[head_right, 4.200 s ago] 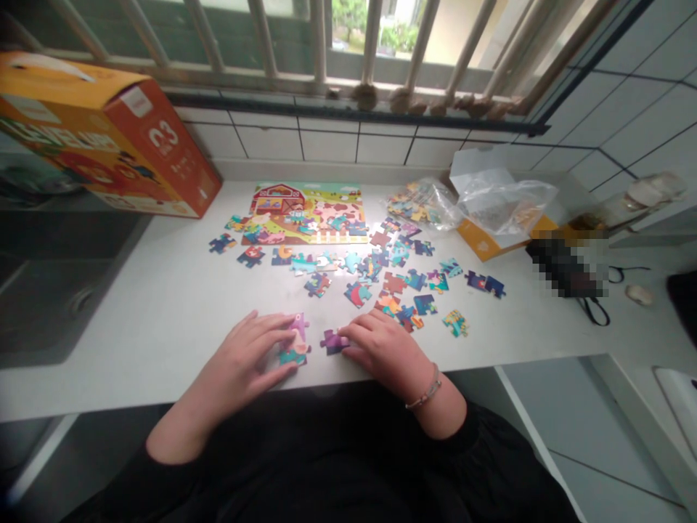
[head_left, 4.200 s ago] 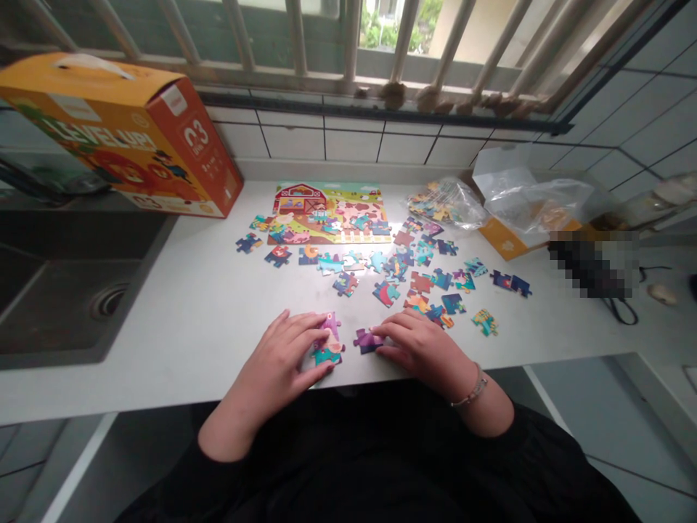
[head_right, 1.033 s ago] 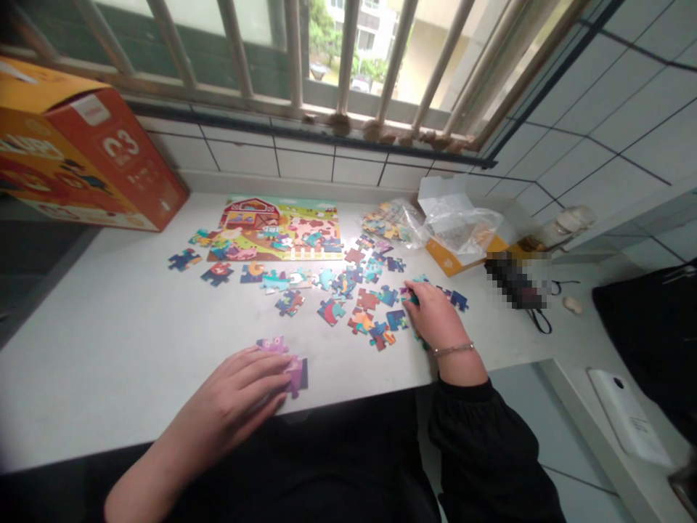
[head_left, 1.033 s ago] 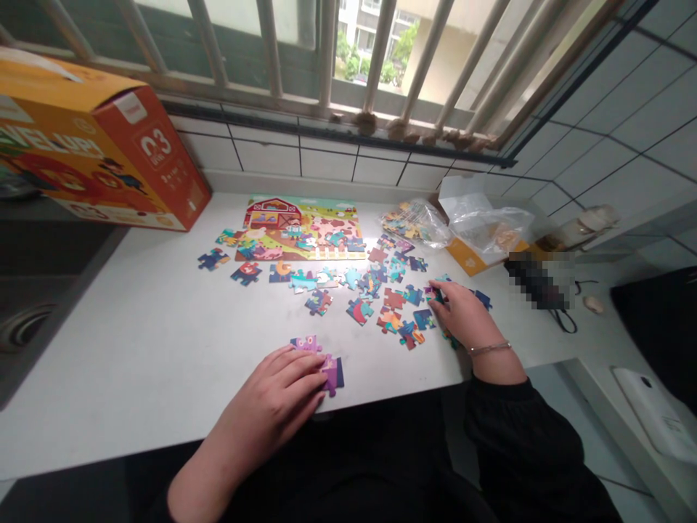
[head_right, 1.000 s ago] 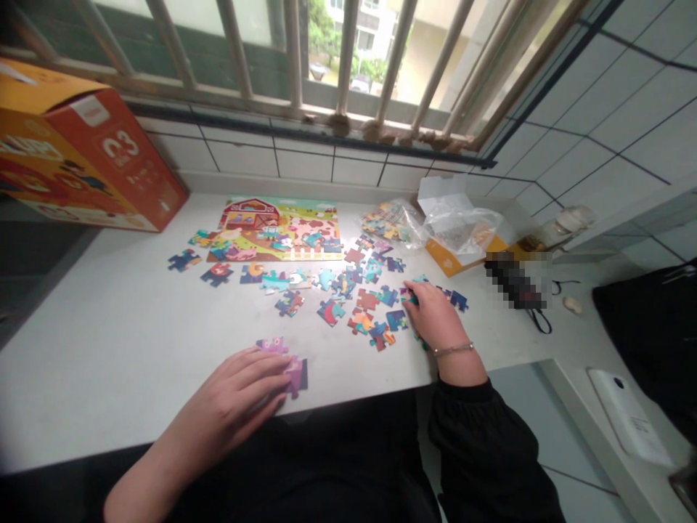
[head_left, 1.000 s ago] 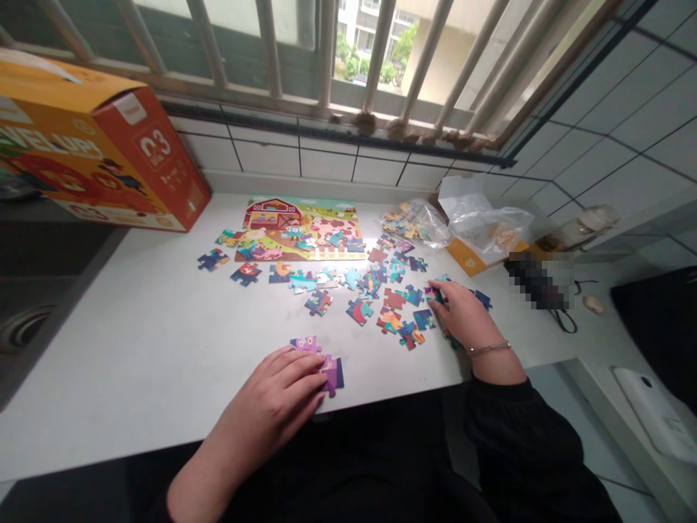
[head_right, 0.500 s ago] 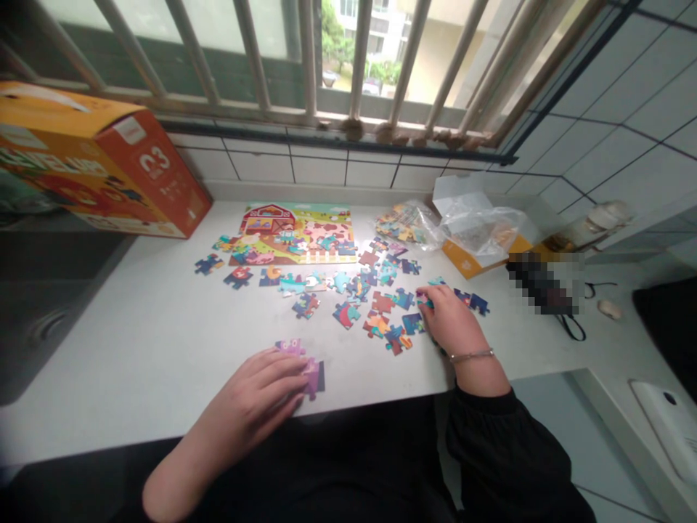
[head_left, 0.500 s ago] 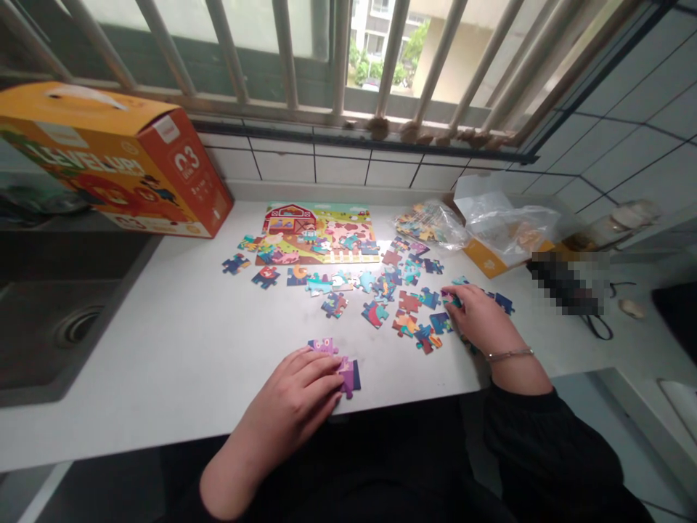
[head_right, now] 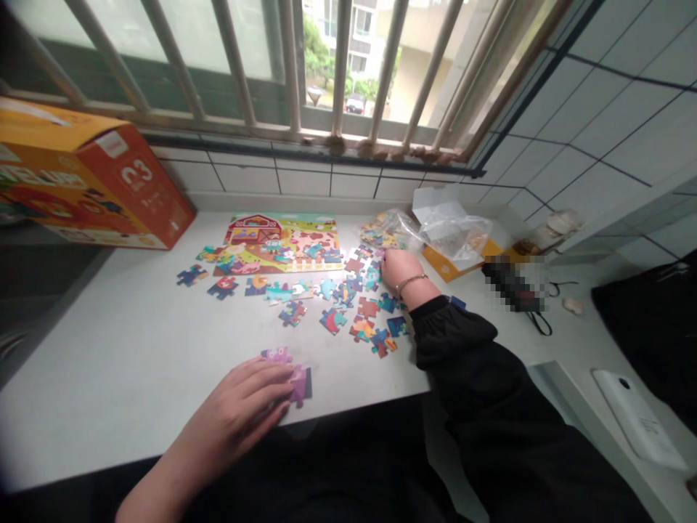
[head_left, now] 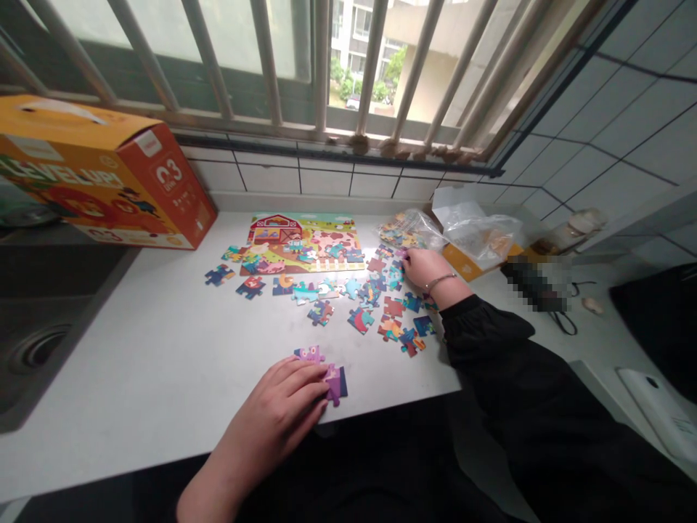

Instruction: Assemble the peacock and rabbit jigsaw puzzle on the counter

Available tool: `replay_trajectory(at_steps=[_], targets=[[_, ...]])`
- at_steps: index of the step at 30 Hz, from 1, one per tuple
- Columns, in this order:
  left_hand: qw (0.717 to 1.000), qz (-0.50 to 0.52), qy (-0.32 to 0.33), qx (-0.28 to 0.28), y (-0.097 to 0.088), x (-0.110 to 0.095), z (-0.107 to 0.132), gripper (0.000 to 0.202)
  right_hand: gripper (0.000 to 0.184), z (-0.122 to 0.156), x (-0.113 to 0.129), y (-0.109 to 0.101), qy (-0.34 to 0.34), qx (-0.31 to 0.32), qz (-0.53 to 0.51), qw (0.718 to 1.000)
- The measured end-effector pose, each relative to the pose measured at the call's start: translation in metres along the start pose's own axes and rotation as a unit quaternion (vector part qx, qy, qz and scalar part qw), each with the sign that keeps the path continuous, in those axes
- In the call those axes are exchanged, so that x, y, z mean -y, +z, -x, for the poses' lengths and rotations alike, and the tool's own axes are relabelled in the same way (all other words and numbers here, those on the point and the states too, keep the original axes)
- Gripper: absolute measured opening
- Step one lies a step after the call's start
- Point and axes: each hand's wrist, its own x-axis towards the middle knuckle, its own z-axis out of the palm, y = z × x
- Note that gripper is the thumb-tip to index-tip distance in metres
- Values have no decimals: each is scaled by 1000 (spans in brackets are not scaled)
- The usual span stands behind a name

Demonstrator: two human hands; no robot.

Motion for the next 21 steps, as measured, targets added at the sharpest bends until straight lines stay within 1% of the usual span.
replay_trajectory(at_steps=[4,7,9,13,16,18,21], targets=[[1000,10,-7,-3,-1,-2,0,24,35,-29,5,4,39,6,12,999],[1000,9,-7,-9,0,-2,1,23,30,-39,2,4,53,8,9,999],[1000,9,-9,-11,0,-1,1,22,32,-42,-2,3,57,7,2,998],[1000,3,-6,-10,1,-1,2,21,43,-40,-10,4,61,-1,-26,998],[1000,-10,-24,-14,2,-1,4,27,50,-35,-17,2,65,-16,-52,996],[999,-16,-41,-16,3,-1,5,31,47,-29,-21,-1,62,-36,-68,995],[998,-21,-60,-17,4,-1,6,33,32,-11,-23,-10,52,-71,-85,993]])
